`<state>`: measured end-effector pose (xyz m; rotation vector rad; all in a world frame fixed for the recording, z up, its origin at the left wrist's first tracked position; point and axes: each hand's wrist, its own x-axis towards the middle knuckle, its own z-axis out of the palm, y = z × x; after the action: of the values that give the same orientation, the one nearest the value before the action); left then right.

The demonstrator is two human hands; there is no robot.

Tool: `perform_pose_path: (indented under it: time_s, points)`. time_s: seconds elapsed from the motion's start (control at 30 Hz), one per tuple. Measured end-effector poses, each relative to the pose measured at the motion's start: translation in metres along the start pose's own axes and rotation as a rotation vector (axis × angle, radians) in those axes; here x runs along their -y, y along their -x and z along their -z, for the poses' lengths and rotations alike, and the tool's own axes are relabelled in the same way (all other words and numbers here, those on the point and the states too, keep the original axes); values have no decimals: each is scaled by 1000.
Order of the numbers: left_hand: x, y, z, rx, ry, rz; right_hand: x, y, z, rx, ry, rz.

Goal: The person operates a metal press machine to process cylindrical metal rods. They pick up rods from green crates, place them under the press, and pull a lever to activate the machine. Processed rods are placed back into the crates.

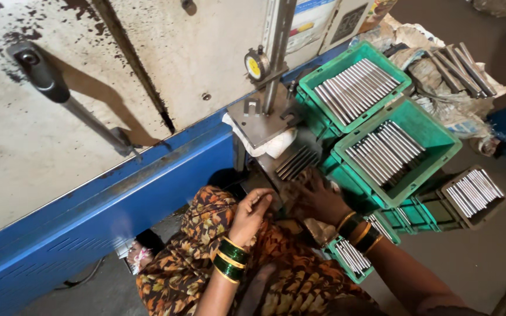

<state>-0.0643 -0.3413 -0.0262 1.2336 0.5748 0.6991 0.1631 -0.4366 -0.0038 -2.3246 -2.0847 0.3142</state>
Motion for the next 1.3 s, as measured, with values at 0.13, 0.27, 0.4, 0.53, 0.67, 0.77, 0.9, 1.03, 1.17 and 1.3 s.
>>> perform_pose_path:
  time_s: [0.13, 0.27, 0.4, 0.53, 0.67, 0.77, 0.9, 1.03, 1.17, 1.3]
  points:
    - [-7, 2, -3, 15, 110, 103, -1, -1, -1, -426, -60, 155]
    - [-18, 3, -7, -43, 164, 308, 0, -4, 29, -367, -357, 97]
    - [-19, 0, -6, -114, 356, 488, 54, -6, 66, -180, -657, 206]
    - [4, -2, -1, -114, 801, -49, 117, -4, 82, -493, -262, 593]
    - [37, 3, 5, -56, 958, 38, 144, -21, 75, -611, -349, 422]
    - [48, 5, -1, 296, 1379, -55, 131, -34, 66, -709, -413, 297]
    - [26, 19, -17, 257, 994, 266, 75, -31, 57, -769, -450, 381]
    - [-15, 17, -23, 125, 472, 298, 14, -13, 40, -468, -177, 226]
    - [-34, 9, -13, 46, 469, 296, -24, 6, 20, -418, 238, 388]
    - [-29, 5, -5, -40, 480, 299, -26, 10, 19, -120, 280, 223]
